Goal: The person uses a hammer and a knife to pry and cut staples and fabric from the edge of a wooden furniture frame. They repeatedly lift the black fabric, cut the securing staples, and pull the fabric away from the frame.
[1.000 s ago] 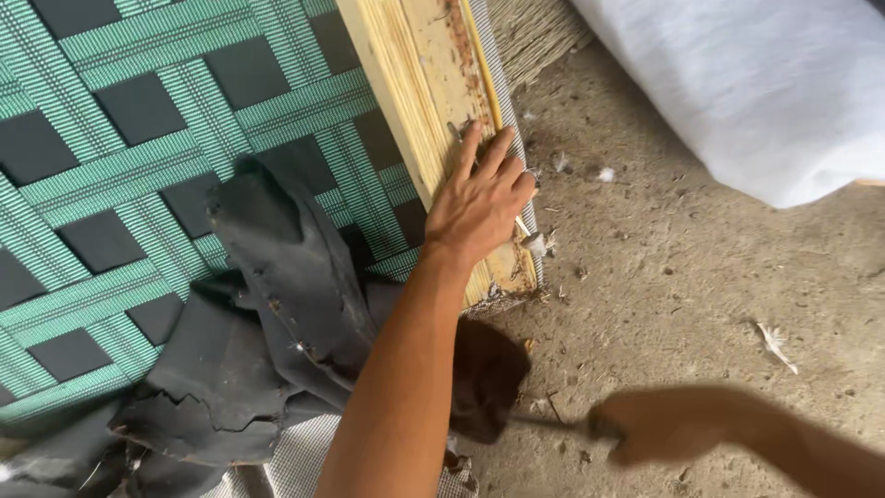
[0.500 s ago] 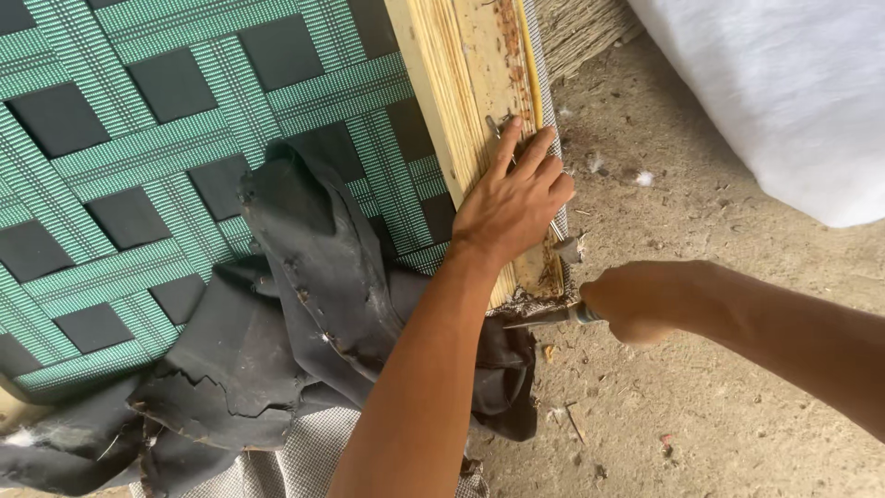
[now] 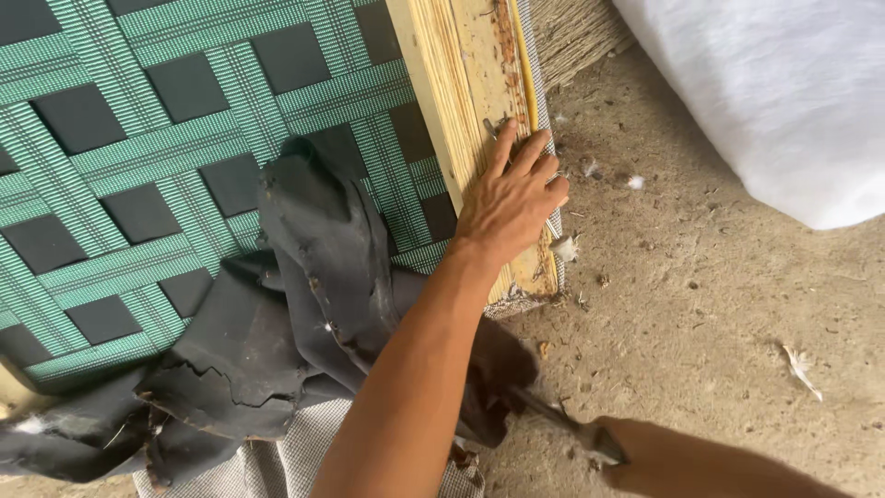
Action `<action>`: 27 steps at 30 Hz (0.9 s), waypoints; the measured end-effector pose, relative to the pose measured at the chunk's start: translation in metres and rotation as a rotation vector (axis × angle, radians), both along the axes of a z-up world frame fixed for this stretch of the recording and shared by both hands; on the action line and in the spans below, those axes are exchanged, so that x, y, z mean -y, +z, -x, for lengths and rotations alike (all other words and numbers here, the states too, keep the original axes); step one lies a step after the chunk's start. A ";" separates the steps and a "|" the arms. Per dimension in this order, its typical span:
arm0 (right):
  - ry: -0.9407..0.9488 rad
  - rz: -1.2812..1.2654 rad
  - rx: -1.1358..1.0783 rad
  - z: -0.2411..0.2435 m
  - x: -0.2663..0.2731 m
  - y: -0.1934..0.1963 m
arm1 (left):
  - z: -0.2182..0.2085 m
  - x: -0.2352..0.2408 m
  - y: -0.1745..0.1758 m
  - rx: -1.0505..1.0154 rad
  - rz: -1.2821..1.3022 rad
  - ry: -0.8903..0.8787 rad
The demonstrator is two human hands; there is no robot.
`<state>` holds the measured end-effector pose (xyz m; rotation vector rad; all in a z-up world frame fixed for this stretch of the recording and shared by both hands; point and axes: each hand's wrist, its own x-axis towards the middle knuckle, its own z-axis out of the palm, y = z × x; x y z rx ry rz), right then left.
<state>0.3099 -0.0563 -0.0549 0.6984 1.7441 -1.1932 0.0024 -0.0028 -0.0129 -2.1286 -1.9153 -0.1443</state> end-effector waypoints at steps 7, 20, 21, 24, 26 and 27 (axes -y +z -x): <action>-0.024 -0.352 0.222 -0.088 -0.078 -0.062 | -0.060 0.081 0.012 0.300 0.246 -0.199; -0.241 -0.514 -0.301 -0.091 -0.143 -0.158 | -0.168 0.151 -0.054 0.587 0.374 -0.011; -0.187 -0.525 -0.259 -0.086 -0.139 -0.139 | -0.172 0.149 -0.052 0.577 0.296 -0.032; -0.091 -0.518 -0.218 -0.059 -0.120 -0.086 | -0.166 0.157 -0.039 0.637 -0.116 -0.102; -0.069 -0.485 -0.244 -0.051 -0.112 -0.057 | -0.150 0.177 -0.027 0.827 -0.018 0.013; -0.055 -0.486 -0.173 -0.049 -0.110 -0.046 | -0.133 0.193 -0.019 0.920 0.034 0.072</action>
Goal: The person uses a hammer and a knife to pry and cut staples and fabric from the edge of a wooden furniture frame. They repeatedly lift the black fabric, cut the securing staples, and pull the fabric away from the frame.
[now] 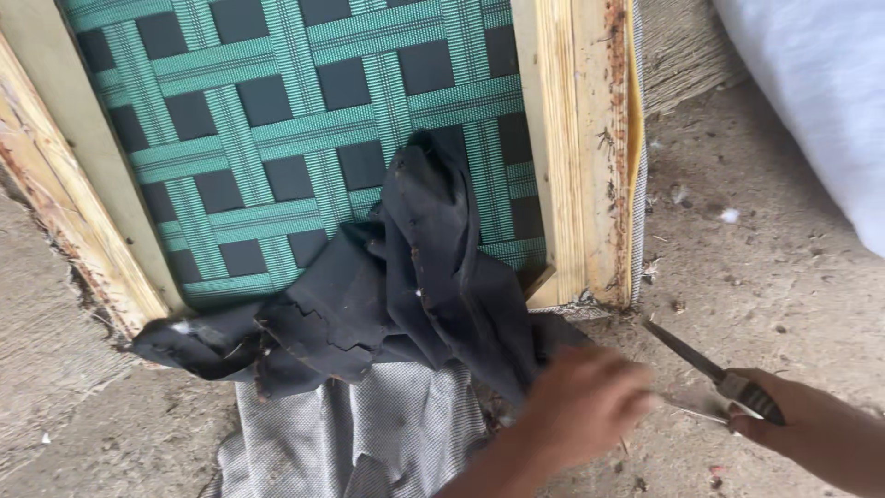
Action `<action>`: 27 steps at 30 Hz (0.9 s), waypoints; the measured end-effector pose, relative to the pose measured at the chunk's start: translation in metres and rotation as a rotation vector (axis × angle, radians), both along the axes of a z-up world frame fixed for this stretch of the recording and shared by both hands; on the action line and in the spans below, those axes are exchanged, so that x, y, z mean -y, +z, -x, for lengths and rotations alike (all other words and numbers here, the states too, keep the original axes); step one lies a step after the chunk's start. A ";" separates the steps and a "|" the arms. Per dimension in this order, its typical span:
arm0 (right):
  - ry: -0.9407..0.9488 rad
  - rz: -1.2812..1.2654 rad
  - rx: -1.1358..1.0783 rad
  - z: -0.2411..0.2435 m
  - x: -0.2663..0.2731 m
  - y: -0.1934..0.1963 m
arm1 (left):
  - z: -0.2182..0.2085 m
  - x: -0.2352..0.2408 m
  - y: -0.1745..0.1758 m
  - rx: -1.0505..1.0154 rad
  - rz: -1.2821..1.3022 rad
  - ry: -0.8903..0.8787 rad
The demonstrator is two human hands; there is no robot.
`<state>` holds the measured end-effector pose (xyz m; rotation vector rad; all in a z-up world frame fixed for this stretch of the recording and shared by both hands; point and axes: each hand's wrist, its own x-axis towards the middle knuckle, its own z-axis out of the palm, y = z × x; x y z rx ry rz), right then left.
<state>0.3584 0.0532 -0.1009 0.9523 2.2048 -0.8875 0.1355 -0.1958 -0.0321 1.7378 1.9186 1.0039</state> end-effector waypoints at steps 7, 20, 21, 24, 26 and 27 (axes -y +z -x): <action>-0.107 0.011 -0.074 -0.005 -0.007 -0.013 | 0.204 0.185 0.053 -0.807 -0.167 1.134; -0.485 0.747 -0.350 0.033 -0.019 -0.131 | 0.339 0.357 -0.014 0.409 0.112 1.857; -0.428 0.674 -0.316 0.042 -0.022 -0.127 | 0.347 0.358 -0.019 0.461 0.122 1.879; -0.237 0.470 -0.234 0.079 -0.024 -0.105 | 0.344 0.360 -0.028 0.401 0.197 1.886; -0.025 0.333 -0.152 0.113 -0.012 -0.064 | 0.318 0.354 -0.035 0.127 0.281 1.800; 0.092 0.276 -0.096 0.131 -0.002 -0.036 | 0.298 0.351 -0.039 -0.087 0.330 1.710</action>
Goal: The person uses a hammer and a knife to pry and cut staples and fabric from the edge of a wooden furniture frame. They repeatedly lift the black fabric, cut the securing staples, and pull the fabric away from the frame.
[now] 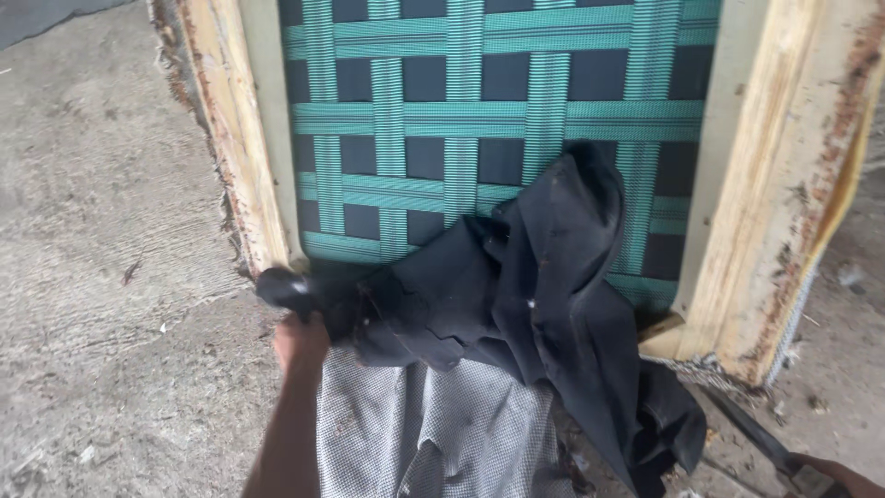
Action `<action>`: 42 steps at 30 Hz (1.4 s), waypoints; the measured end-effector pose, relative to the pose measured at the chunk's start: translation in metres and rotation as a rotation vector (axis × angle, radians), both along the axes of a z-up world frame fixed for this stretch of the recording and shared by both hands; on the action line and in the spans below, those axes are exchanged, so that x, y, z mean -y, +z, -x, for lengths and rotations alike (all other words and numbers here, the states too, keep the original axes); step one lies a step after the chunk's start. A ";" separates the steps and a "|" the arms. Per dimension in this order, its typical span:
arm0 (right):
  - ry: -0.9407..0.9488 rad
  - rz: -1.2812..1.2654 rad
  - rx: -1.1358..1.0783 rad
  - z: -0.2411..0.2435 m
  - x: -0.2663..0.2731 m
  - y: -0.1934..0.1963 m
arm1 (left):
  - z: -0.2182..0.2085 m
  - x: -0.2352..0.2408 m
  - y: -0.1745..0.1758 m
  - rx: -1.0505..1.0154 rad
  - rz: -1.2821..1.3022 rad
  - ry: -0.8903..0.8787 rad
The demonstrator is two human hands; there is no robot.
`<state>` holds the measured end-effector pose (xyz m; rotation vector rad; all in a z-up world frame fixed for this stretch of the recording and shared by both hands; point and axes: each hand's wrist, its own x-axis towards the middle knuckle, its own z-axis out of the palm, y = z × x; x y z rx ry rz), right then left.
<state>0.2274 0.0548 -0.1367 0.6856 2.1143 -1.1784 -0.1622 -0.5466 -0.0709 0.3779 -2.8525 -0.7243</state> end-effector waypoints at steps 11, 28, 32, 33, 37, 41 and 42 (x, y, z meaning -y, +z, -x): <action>0.541 0.259 -0.022 0.219 0.238 0.284 | -0.098 -0.010 0.004 0.123 0.083 0.027; 0.993 -0.169 0.259 0.511 0.510 0.221 | -0.123 -0.006 -0.069 0.056 0.168 -0.099; 0.907 -0.133 0.404 0.541 0.522 0.209 | -0.130 -0.006 -0.063 0.094 0.081 -0.120; 0.893 -0.075 0.445 0.552 0.524 0.212 | -0.123 -0.005 -0.060 0.022 0.135 -0.121; 0.813 0.136 0.624 0.568 0.530 0.207 | -0.117 0.001 -0.049 0.207 -0.026 -0.157; 0.746 0.206 0.642 0.570 0.534 0.212 | -0.113 0.003 -0.051 0.338 -0.102 -0.172; 0.760 0.137 0.625 0.570 0.535 0.215 | -0.113 0.001 -0.053 0.389 -0.129 -0.178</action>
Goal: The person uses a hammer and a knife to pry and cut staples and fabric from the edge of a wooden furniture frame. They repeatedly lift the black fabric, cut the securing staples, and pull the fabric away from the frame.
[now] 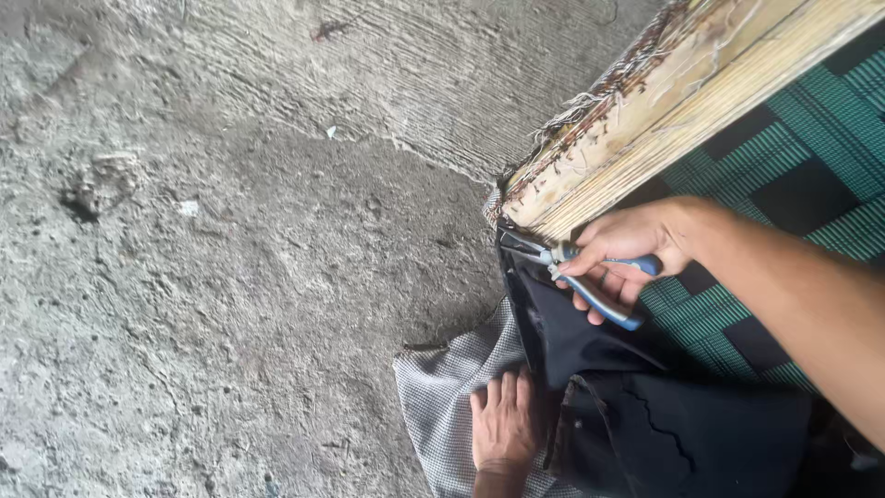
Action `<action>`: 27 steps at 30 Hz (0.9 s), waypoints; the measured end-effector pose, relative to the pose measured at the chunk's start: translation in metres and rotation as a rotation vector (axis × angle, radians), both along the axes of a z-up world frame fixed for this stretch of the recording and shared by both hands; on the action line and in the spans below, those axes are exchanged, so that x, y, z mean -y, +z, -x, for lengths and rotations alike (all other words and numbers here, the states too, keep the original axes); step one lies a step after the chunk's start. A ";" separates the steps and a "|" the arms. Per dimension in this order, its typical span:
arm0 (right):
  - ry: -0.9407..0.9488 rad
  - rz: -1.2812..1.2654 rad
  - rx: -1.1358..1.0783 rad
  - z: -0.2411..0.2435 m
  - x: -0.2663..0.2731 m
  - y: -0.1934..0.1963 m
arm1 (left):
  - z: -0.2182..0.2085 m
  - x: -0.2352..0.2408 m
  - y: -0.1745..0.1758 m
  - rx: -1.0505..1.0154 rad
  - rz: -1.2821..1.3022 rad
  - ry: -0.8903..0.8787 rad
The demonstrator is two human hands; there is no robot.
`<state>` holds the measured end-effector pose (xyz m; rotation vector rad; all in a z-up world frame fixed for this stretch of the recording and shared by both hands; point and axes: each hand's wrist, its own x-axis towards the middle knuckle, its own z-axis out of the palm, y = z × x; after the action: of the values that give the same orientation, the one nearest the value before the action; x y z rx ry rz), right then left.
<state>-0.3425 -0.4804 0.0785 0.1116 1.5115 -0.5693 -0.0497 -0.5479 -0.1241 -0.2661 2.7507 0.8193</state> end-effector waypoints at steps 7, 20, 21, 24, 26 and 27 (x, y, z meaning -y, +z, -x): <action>0.472 -0.162 -0.591 -0.053 0.005 0.002 | -0.004 0.001 -0.017 -0.263 0.225 -0.026; 0.260 0.054 -0.609 -0.091 -0.039 -0.019 | -0.011 -0.001 0.012 -0.169 0.066 0.037; 0.299 0.029 -0.583 -0.086 -0.042 -0.013 | -0.010 0.000 0.015 -0.151 0.052 0.032; 0.365 -0.056 -0.497 -0.065 -0.039 -0.002 | -0.009 0.001 0.021 -0.224 0.075 0.049; 0.344 -0.133 -0.429 -0.047 -0.025 -0.002 | -0.009 0.001 0.020 -0.229 0.077 0.044; 0.329 -0.144 -0.388 -0.038 -0.017 -0.001 | -0.009 0.000 0.018 -0.230 0.075 0.039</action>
<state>-0.3047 -0.4631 0.0775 -0.1446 1.8998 -0.2227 -0.0411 -0.5484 -0.1058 -0.2556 3.0042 0.8027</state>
